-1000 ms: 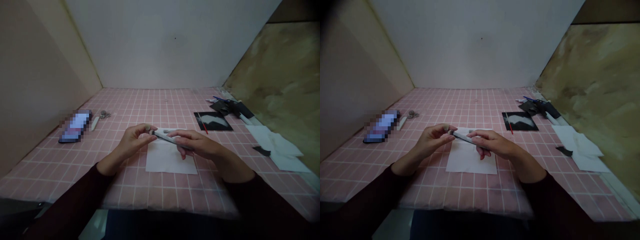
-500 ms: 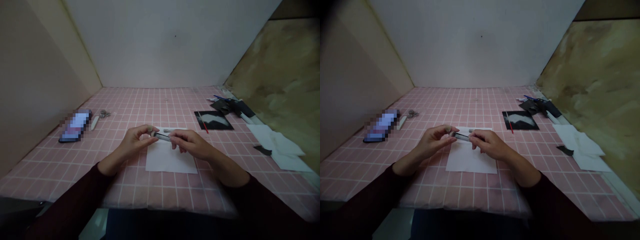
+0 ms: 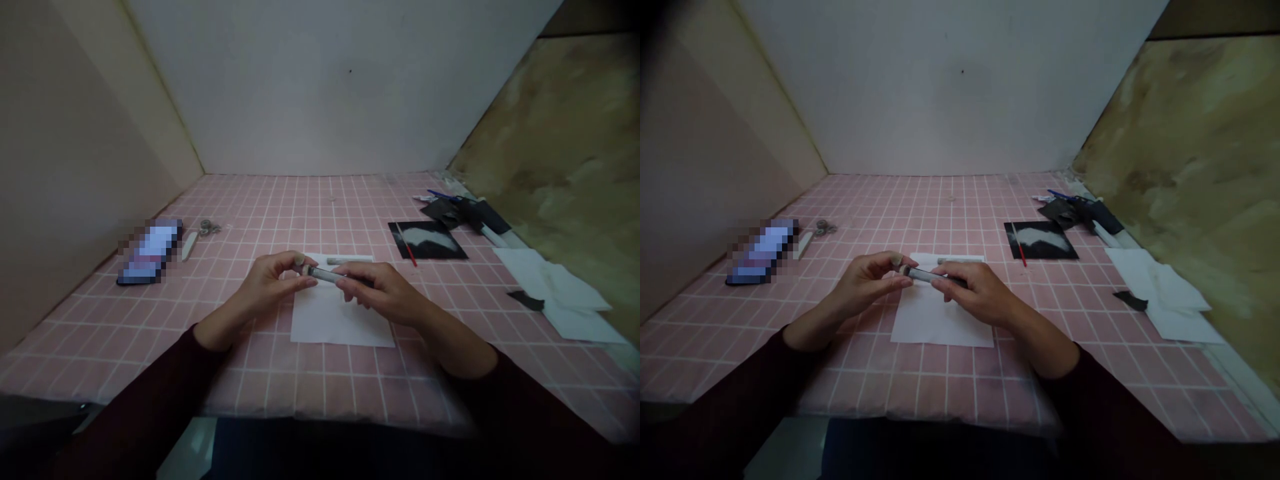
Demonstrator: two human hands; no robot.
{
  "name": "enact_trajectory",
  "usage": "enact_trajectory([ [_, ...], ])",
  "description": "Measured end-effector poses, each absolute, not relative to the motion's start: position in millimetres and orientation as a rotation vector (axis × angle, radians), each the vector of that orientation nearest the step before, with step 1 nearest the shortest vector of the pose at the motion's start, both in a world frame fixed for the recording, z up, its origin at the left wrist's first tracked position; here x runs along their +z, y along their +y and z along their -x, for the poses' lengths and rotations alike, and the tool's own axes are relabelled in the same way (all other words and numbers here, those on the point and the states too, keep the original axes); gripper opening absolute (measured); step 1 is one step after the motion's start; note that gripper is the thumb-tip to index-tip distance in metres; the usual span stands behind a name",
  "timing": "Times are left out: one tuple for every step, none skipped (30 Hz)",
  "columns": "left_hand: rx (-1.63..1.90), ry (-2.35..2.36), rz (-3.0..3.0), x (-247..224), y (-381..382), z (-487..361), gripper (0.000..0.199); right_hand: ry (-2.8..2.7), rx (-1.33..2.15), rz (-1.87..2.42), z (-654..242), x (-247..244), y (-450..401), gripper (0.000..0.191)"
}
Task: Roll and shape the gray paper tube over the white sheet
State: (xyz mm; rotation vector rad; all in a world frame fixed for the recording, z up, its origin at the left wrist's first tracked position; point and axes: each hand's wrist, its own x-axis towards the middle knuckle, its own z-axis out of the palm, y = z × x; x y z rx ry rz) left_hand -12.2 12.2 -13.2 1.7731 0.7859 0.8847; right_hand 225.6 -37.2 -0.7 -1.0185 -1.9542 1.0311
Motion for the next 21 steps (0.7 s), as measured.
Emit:
enact_trajectory([
  [0.878, 0.784, -1.768, -12.5, 11.7, 11.9, 0.022, -1.951, 1.030, 1.011, -225.5, -0.7, -37.4, 0.024],
  [0.873, 0.782, -1.760, -11.8, 11.1, 11.5, 0.022, -1.952, 1.031, 1.003, -225.4, -0.5, -37.5, 0.024],
  [0.869, 0.779, -1.750, -11.2, 10.4, 11.1, 0.021, -1.956, 1.034, 0.998, -225.1, -0.3, -37.5, 0.024],
  [0.866, 0.773, -1.739, -10.5, 9.6, 10.6, 0.021, -1.963, 1.040, 0.998, -224.8, 0.1, -37.4, 0.025],
  [0.864, 0.765, -1.723, -10.0, 9.0, 10.2, 0.020, -1.970, 1.047, 1.003, -224.4, 0.6, -37.4, 0.025],
  [0.862, 0.758, -1.704, -9.7, 8.4, 9.7, 0.019, -1.977, 1.052, 1.011, -224.0, 1.1, -37.3, 0.025],
  [0.858, 0.749, -1.686, -9.4, 8.1, 9.3, 0.019, -1.983, 1.051, 1.023, -223.6, 1.4, -37.3, 0.025],
  [0.858, 0.739, -1.670, -9.4, 8.1, 9.0, 0.018, -1.992, 1.038, 1.037, -223.3, 1.5, -37.4, 0.025],
  [0.858, 0.732, -1.660, -9.5, 8.4, 8.7, 0.018, -2.006, 1.006, 1.050, -223.1, 1.4, -37.6, 0.025],
  [0.858, 0.729, -1.657, -9.7, 8.8, 8.6, 0.019, -2.029, 0.958, 1.062, -223.0, 0.9, -37.8, 0.024],
  [0.859, 0.729, -1.659, -10.0, 9.4, 8.6, 0.020, -2.057, 0.896, 1.072, -223.0, 0.1, -38.2, 0.023],
  [0.856, 0.733, -1.664, -10.4, 10.1, 8.6, 0.020, -2.091, 0.829, 1.077, -223.2, -1.0, -38.5, 0.023],
  [0.850, 0.741, -1.666, -10.7, 10.7, 8.8, 0.021, -2.126, 0.757, 1.076, -223.4, -2.3, -38.8, 0.023],
  [0.841, 0.750, -1.663, -11.1, 11.1, 8.9, 0.022, -2.161, 0.686, 1.071, -223.7, -3.8, -39.1, 0.024],
  [0.828, 0.758, -1.653, -11.4, 11.4, 9.0, 0.022, -2.194, 0.619, 1.067, -224.0, -5.4, -39.3, 0.025],
  [0.815, 0.765, -1.637, -11.7, 11.6, 9.0, 0.021, -2.222, 0.558, 1.068, -224.3, -6.9, -39.5, 0.027],
  [0.799, 0.771, -1.616, -11.9, 11.6, 9.0, 0.021, -2.244, 0.505, 1.073, -224.5, -8.2, -39.7, 0.028],
  [0.786, 0.775, -1.592, -12.0, 11.5, 8.9, 0.022, -2.260, 0.464, 1.085, -224.5, -9.3, -39.8, 0.029],
  [0.777, 0.778, -1.570, -12.1, 11.4, 8.8, 0.022, -2.267, 0.437, 1.101, -224.4, -10.1, -40.0, 0.030],
  [0.768, 0.778, -1.555, -12.0, 11.3, 8.7, 0.023, -2.271, 0.424, 1.113, -224.1, -10.4, -40.1, 0.031],
  [0.760, 0.776, -1.545, -11.9, 11.2, 8.7, 0.023, -2.270, 0.426, 1.118, -223.7, -10.4, -40.3, 0.031],
])
